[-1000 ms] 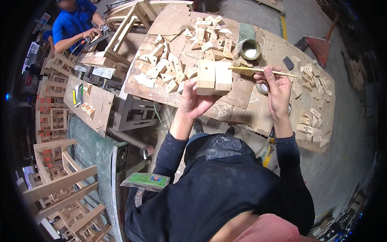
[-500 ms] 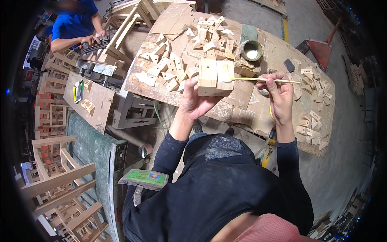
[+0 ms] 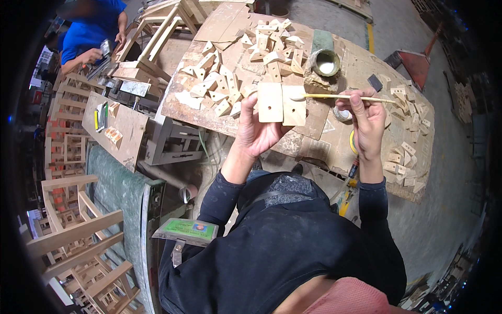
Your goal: The person smooths the edges of a wooden chair frame with a sanding block. They then pick up small wooden blocks, apply glue to them using a brush, and place them on a workbench.
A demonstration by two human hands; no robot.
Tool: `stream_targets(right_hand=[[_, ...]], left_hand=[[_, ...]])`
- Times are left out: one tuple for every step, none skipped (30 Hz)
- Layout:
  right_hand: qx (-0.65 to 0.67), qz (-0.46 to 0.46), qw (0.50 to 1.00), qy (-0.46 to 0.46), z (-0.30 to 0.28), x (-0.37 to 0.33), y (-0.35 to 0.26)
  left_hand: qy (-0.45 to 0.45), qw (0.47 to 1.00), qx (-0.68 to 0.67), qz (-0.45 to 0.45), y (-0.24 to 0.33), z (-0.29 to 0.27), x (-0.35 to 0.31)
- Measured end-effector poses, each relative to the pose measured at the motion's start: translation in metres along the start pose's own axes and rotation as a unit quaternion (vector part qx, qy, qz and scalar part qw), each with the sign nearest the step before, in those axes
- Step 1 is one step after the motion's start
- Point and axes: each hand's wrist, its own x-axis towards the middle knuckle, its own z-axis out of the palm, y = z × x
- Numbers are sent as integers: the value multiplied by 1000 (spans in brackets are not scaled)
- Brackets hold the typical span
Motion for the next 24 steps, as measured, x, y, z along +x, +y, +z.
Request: stream_targets(right_hand=[[1, -3, 1000, 1, 1, 1, -1], [1, -5, 1000, 2, 2, 2, -1], [9, -4, 1000, 1, 2, 2, 0], [15, -4, 1000, 0, 3, 2, 0], [22, -3, 1000, -1, 3, 2, 0], [26, -5, 1000, -8, 3, 1, 0], [30, -7, 999, -16, 2, 0, 2], [35, -9, 999, -25, 1, -2, 2], [33, -6, 999, -32, 0, -3, 2], [31, -3, 999, -39, -1, -5, 2], [28, 0, 999, -46, -1, -6, 2], [27, 6, 999, -47, -2, -7, 1], [25, 12, 998, -48, -2, -8, 0], [23, 17, 998, -48, -3, -9, -1], [20, 20, 998, -47, -3, -10, -2], [18, 23, 998, -48, -3, -10, -2], [16, 26, 998, -48, -3, -10, -2], [23, 30, 998, -46, -3, -10, -2], [30, 35, 998, -44, -5, -10, -1], [37, 39, 998, -42, -6, -10, 0], [53, 44, 997, -29, -8, -11, 2], [69, 48, 996, -16, -10, -11, 3], [85, 52, 995, -3, -11, -12, 4], [86, 38, 995, 18, -9, -12, 3]], left_hand=[[-4, 1000, -6, -1, 0, -1, 0], [-5, 1000, -7, -1, 0, -1, 0], [-6, 1000, -8, -1, 0, 1, 0], [-7, 1000, -10, -2, 0, 4, 1], [-4, 1000, -4, -1, -1, 8, 0], [-2, 1000, 2, 0, -2, 13, -1], [0, 1000, 9, 3, -2, 16, -2], [-5, 1000, -2, 2, -1, 13, -2], [-10, 1000, -14, 2, 1, 9, -1], [-14, 1000, -26, 0, 2, 7, -1], [-11, 1000, -16, 7, 2, 7, -1], [-8, 1000, -6, 13, 2, 8, -2], [-5, 1000, 4, 18, 2, 8, -1], [-5, 1000, -4, 16, 2, 7, -1], [-5, 1000, -12, 13, 2, 5, 0], [-6, 1000, -19, 12, 2, 3, 0], [-1, 1000, -16, 14, 2, 4, 0], [4, 1000, -14, 16, 2, 6, -1], [8, 1000, -11, 17, 2, 8, -1], [27, 998, 37, 47, 1, 12, -2], [47, 992, 85, 77, -1, 17, -3], [65, 983, 132, 107, -2, 21, -4], [66, 966, 208, 141, -3, 25, -4], [68, 941, 283, 173, -3, 28, -3]])
